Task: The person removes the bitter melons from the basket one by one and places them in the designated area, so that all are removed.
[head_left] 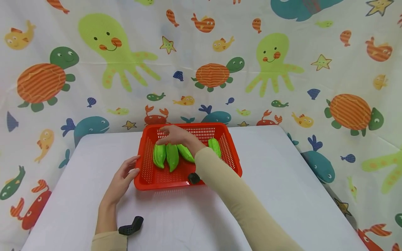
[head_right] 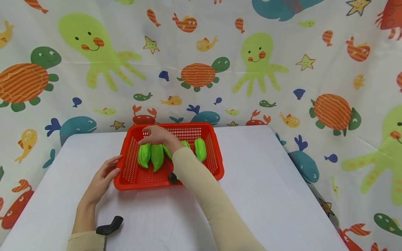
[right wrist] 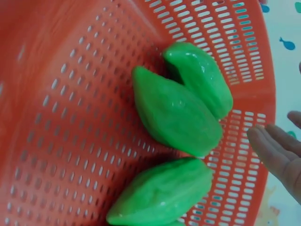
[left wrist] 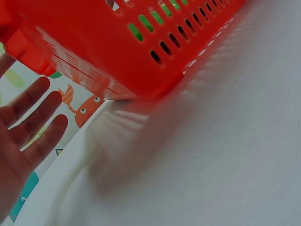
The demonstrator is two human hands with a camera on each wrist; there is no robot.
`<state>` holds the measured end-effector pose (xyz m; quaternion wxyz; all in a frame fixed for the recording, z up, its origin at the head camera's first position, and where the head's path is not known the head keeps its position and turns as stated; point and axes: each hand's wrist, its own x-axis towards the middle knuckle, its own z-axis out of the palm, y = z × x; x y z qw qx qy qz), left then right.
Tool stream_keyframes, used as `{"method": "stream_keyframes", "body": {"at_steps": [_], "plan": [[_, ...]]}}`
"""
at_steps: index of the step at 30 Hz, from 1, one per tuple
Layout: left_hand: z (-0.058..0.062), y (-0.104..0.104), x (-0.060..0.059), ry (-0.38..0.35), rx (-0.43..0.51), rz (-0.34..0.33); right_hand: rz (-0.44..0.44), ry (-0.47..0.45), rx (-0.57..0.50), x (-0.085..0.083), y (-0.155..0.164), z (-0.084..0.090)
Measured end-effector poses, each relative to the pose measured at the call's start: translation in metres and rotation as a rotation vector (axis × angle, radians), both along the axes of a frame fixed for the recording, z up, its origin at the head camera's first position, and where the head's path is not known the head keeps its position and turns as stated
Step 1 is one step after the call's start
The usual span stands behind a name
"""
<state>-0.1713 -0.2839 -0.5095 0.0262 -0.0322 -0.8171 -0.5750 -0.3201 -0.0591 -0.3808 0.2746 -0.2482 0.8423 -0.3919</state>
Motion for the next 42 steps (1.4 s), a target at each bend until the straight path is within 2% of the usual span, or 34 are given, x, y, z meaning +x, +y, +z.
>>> {"method": "stream_keyframes", "body": {"at_steps": [5,10,17,29,42], "plan": [[0.002,0.000,0.000,0.010,0.000,0.003,0.007,-0.031,0.034,0.000,-0.006,-0.001],[0.002,0.001,0.002,0.015,-0.007,-0.005,0.000,0.005,0.085,-0.002,-0.012,-0.004],[0.002,0.003,0.003,0.009,-0.013,0.000,0.029,0.099,0.123,-0.004,-0.016,-0.010],[0.006,0.004,0.004,0.005,0.017,-0.004,0.007,0.103,0.138,-0.006,-0.021,-0.016],[0.004,0.002,0.002,0.012,0.020,-0.007,-0.011,-0.119,0.132,-0.004,-0.025,-0.018]]}}
